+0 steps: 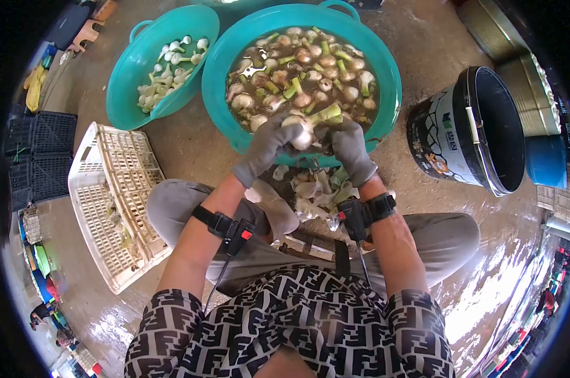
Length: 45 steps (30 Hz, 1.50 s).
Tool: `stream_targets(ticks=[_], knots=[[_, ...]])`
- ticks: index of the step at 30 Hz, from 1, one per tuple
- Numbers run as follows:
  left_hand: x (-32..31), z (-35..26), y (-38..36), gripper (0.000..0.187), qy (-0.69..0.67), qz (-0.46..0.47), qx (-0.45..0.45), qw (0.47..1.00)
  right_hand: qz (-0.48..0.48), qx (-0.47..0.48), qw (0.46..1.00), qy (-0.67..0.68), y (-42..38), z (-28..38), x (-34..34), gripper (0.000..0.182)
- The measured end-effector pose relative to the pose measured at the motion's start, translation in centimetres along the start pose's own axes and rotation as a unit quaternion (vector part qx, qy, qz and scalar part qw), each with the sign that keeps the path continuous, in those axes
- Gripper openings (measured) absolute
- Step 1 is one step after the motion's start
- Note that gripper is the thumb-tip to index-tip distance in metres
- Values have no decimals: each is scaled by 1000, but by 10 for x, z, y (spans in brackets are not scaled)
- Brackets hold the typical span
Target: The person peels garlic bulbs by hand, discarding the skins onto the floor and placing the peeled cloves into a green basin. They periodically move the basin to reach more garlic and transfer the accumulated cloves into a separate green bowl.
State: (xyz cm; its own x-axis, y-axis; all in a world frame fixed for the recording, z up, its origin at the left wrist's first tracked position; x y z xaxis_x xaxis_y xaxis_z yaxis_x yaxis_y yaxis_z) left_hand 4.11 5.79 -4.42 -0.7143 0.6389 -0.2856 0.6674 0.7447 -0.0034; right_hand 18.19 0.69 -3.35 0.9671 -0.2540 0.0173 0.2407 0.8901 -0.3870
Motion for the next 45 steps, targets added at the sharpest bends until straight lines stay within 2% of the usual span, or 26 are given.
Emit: stream_targets(ticks=[2, 5, 8, 10, 12, 13, 14, 15, 17, 18, 20, 21, 23, 25, 26, 27, 30, 31, 33, 35, 36, 38, 39, 42, 43, 45], knots=[[-4, 14, -4, 55, -222, -30, 67, 972, -36, -27, 997, -65, 4, -12, 2, 15], [-6, 5, -1, 53, -243, -68, 47, 966, -39, 4, 997, -62, 4, -12, 2, 16], [-1, -11, 2, 49, -25, -43, 17, 999, -22, 7, 999, -25, -10, 2, -6, 11], [13, -1, -1, 46, 46, -93, 36, 994, -32, 102, 983, -151, -18, 17, -7, 11], [23, 13, -6, 44, 49, -121, 71, 989, -47, 298, 863, -405, -29, 14, -17, 11], [26, 21, -7, 44, 17, -122, 96, 988, -34, 222, 940, -255, -19, -1, -5, 10], [28, 24, -8, 44, -14, -123, 119, 985, -19, 138, 985, -97, -10, -20, 1, 10], [29, 26, -9, 44, -10, -111, 133, 985, -4, 49, 997, 64, -4, -41, 7, 9], [27, 25, -10, 44, -2, -85, 161, 983, -51, 132, 984, -103, -15, -23, 5, 9], [34, 8, -3, 44, 88, -104, 75, 988, -75, 173, 964, -185, -21, -13, 4, 9], [35, -30, 2, 43, 260, -138, -100, 951, -82, 208, 906, -358, -33, 9, -5, 12], [28, -33, 2, 42, 305, -118, -102, 940, -81, 221, 866, -442, -38, 12, -11, 13], [12, -49, 4, 41, 394, -75, -107, 910, -12, 111, 973, -205, -26, -7, -6, 15], [15, -31, 6, 41, 432, -70, -46, 898, -15, 75, 984, -160, -17, -21, 1, 16], [17, -22, 7, 41, 449, -66, -16, 891, -53, 96, 964, -242, -17, -21, 9, 16], [16, -19, 7, 37, 427, -55, -29, 902, -91, 116, 936, -320, -19, -23, 14, 16], [7, -24, 7, 27, 341, -1, -76, 937, -102, 118, 972, -178, -53, 20, 22, 17], [2, -25, 6, 23, 298, 28, -96, 949, -149, 172, 913, -339, -48, 3, 37, 16], [-11, -31, 2, 17, 179, 87, -128, 972, -132, 171, 946, -243, -44, -16, 64, 15], [-24, -47, -5, 17, 28, 146, -150, 978, 4, 94, 994, -48, -16, -70, 99, 19], [-19, -54, -7, 19, 21, 124, -145, 981, 56, 44, 996, 49, -4, -97, 116, 22], [-9, -65, -13, 22, 6, 78, -137, 988, 53, -52, 985, -154, -20, -90, 100, 24], [3, -64, -8, 25, 71, 66, -156, 983, 51, -101, 961, -253, -33, -83, 92, 26], [19, -70, -1, 27, -24, -6, -162, 986, 38, -239, 816, -525, -71, -80, 73, 31], [23, -65, -1, 27, -36, -35, -124, 991, -37, -189, 762, -618, -69, -71, 69, 30], [22, -62, -1, 25, 31, -57, -109, 992, -91, -90, 896, -425, -64, -32, 47, 32]])
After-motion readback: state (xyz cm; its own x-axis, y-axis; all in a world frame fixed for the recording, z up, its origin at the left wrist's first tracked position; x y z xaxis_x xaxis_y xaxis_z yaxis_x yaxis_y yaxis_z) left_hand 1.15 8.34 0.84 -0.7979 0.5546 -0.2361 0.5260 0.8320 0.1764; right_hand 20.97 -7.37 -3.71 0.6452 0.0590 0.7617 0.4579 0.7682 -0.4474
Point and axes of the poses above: each hand's wrist, its own y-axis towards the middle knuckle, its own x-axis out of the back of the hand, z = x × y, the point moved 9 cm from there along y, towards the middle knuckle, and after that the axes turned 14 degrees about -x, right-handed, at the moved point
